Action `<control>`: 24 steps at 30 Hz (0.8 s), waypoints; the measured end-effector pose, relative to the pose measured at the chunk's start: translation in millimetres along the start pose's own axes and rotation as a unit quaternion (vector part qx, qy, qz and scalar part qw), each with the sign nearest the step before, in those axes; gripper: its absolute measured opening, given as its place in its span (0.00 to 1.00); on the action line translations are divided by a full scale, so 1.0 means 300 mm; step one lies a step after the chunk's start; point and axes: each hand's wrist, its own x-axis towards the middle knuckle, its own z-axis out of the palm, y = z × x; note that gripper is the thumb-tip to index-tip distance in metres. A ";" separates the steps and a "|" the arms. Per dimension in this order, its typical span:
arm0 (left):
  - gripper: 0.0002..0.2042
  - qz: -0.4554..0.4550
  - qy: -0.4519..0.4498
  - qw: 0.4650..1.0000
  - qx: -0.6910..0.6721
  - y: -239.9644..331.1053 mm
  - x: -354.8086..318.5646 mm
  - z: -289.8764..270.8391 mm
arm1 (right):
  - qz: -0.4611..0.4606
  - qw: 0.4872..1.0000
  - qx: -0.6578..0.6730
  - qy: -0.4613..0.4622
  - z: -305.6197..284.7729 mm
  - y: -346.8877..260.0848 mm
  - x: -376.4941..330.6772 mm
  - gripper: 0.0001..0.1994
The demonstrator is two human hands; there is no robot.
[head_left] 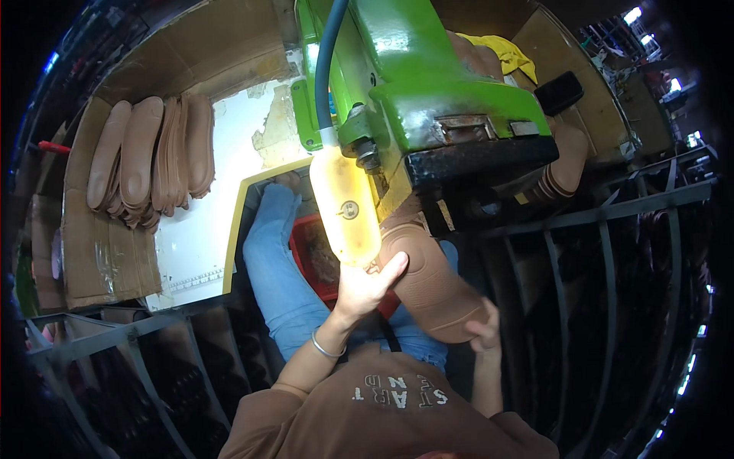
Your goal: The recorder processes shoe soles using an industrial machine in a manufacturing setting.
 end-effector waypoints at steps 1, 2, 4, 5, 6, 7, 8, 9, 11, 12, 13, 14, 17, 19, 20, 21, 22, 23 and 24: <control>0.13 -0.001 0.001 1.000 -0.002 -0.003 0.002 -0.001 | -0.043 0.999 0.017 0.027 -0.034 -0.034 0.028 0.29; 0.15 0.006 0.000 1.000 -0.007 -0.006 0.006 0.000 | -0.088 0.994 0.035 0.057 -0.050 -0.065 0.062 0.27; 0.16 0.011 0.001 1.000 -0.013 -0.009 0.010 -0.007 | -0.133 0.985 0.064 0.086 0.035 -0.196 0.146 0.23; 0.16 -0.005 -0.008 1.000 -0.009 -0.003 0.010 -0.012 | -0.153 0.982 0.052 0.100 0.085 -0.253 0.188 0.21; 0.17 -0.020 -0.014 1.000 -0.004 0.002 0.009 -0.022 | -0.172 0.978 0.041 0.112 0.132 -0.298 0.234 0.18; 0.17 -0.019 -0.013 1.000 -0.006 0.005 0.011 -0.035 | -0.187 0.978 0.038 0.083 0.167 -0.341 0.281 0.16; 0.16 -0.024 -0.013 0.999 0.042 0.000 0.013 -0.053 | -0.202 0.977 0.035 0.054 0.190 -0.368 0.323 0.15; 0.16 -0.029 -0.012 0.996 0.089 0.000 0.015 -0.067 | -0.202 0.977 0.033 0.052 0.201 -0.377 0.360 0.15; 0.12 0.004 0.013 0.997 0.082 0.025 0.011 -0.078 | -0.213 0.976 0.030 0.029 0.230 -0.383 0.424 0.13; 0.09 0.036 0.037 0.996 0.076 0.039 0.007 -0.086 | -0.227 0.973 0.039 0.010 0.269 -0.380 0.439 0.12; 0.12 0.059 0.029 0.994 0.090 0.051 0.010 -0.106 | -0.226 0.973 0.042 -0.006 0.289 -0.367 0.445 0.13; 0.12 0.059 0.034 0.994 0.089 0.070 0.005 -0.133 | -0.223 0.974 0.045 -0.023 0.299 -0.356 0.452 0.14; 0.13 0.050 0.027 0.984 0.168 0.129 -0.006 -0.198 | -0.207 0.976 0.061 -0.045 0.305 -0.279 0.466 0.18; 0.14 0.048 0.047 0.992 0.111 0.140 -0.017 -0.258 | -0.196 0.977 0.065 -0.050 0.332 -0.229 0.460 0.23; 0.14 0.051 0.065 0.993 0.081 0.144 -0.026 -0.289 | -0.187 0.978 0.075 -0.054 0.346 -0.201 0.452 0.25; 0.14 0.036 0.076 0.994 0.074 0.150 -0.034 -0.321 | -0.171 0.982 0.062 -0.059 0.378 -0.186 0.440 0.27; 0.14 0.021 0.086 0.994 0.067 0.155 -0.045 -0.350 | -0.182 0.979 0.066 -0.064 0.415 -0.176 0.419 0.26; 0.14 0.025 0.096 0.994 0.053 0.171 -0.068 -0.373 | -0.183 0.979 0.060 -0.070 0.466 -0.169 0.397 0.25; 0.14 0.022 0.102 0.993 0.063 0.169 -0.086 -0.401 | -0.186 0.978 0.054 -0.073 0.493 -0.161 0.383 0.24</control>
